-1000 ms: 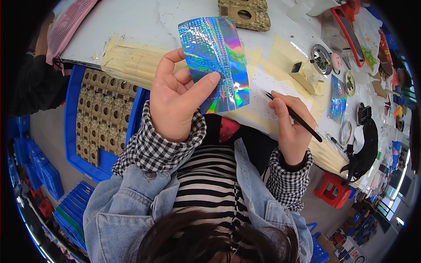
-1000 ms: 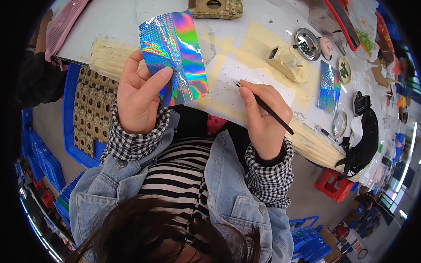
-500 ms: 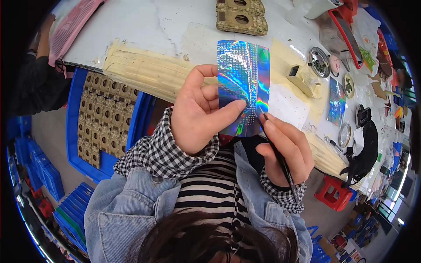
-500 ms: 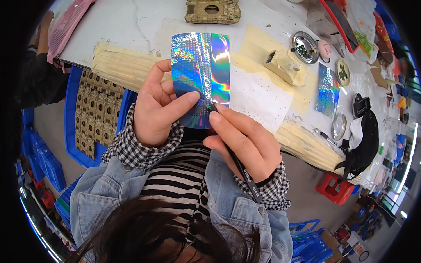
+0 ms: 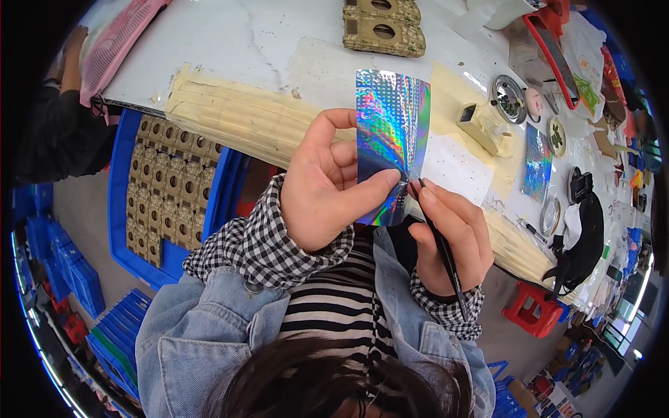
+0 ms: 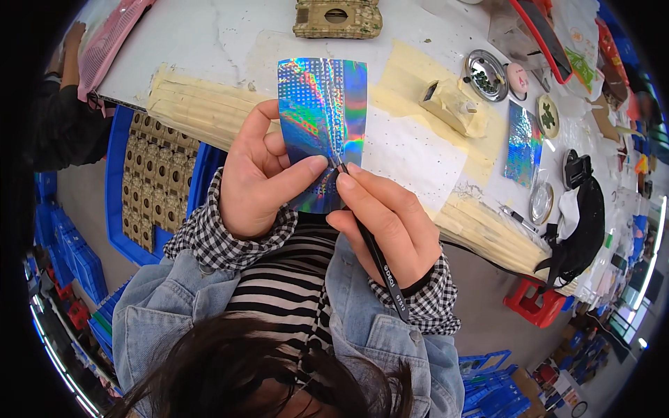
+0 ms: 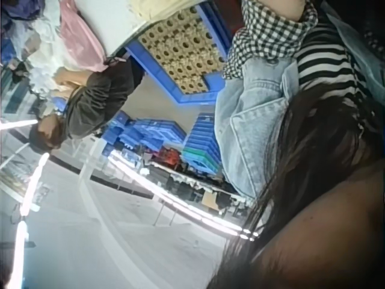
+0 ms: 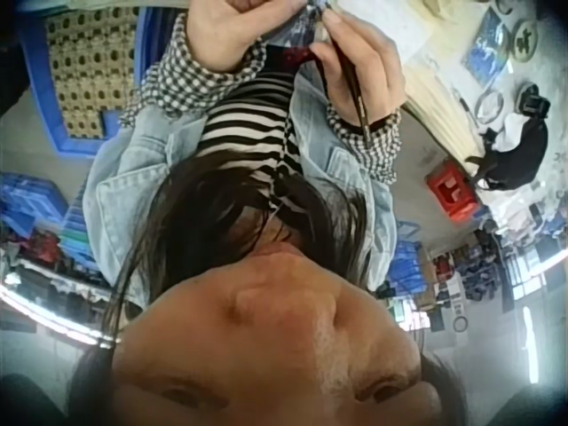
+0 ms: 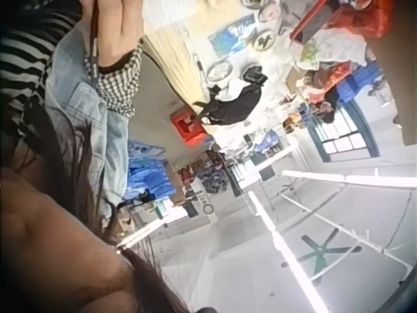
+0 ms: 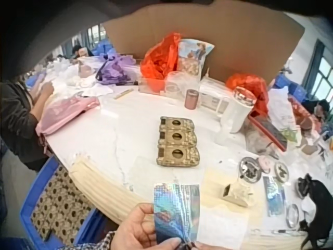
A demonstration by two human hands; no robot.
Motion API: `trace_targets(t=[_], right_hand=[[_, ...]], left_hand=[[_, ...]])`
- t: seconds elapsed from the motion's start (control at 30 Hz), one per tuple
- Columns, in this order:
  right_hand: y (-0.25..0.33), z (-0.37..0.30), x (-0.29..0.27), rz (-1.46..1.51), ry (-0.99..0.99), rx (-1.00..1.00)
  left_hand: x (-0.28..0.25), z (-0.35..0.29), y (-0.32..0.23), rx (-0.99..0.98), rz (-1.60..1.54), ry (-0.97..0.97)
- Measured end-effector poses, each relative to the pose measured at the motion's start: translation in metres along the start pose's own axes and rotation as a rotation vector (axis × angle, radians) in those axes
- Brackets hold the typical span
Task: Assembling or inspecting small holographic components using tweezers at a workbench.
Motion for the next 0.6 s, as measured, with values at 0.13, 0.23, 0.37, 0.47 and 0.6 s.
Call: trace_targets(t=[0.13,0.23,0.37,0.47,0.6], right_hand=[[-0.0008,0.0001,0.0007,-0.001,-0.006,0.011],[-0.0011,0.0005,0.0013,-0.006,-0.008,0.02],[-0.0024,-0.0001,0.0021,-0.002,-0.013,0.026],[-0.001,0.0015,0.0026,-0.015,-0.008,0.024],[-0.0001,0.0013,0.0044,-0.039,-0.02,0.007]], left_hand=[[-0.0007,-0.0005,0.0003,0.007,0.001,-0.004],[-0.0008,-0.0014,-0.0007,0.016,-0.01,-0.015],[-0.0011,-0.0015,-0.0018,0.025,-0.005,-0.013],[-0.0021,-0.0015,-0.0018,0.025,0.022,-0.022],[-0.0027,-0.0023,-0.0018,0.027,0.032,-0.03]])
Point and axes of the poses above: each hand's wrist, its own z-axis towards the middle knuckle, its own x-axis out of the palm, y = z × x, the point moved 7 cm from there along z, towards the middle knuckle, and after that the axes turned 15 degrees about z, right-handed, at the moved point
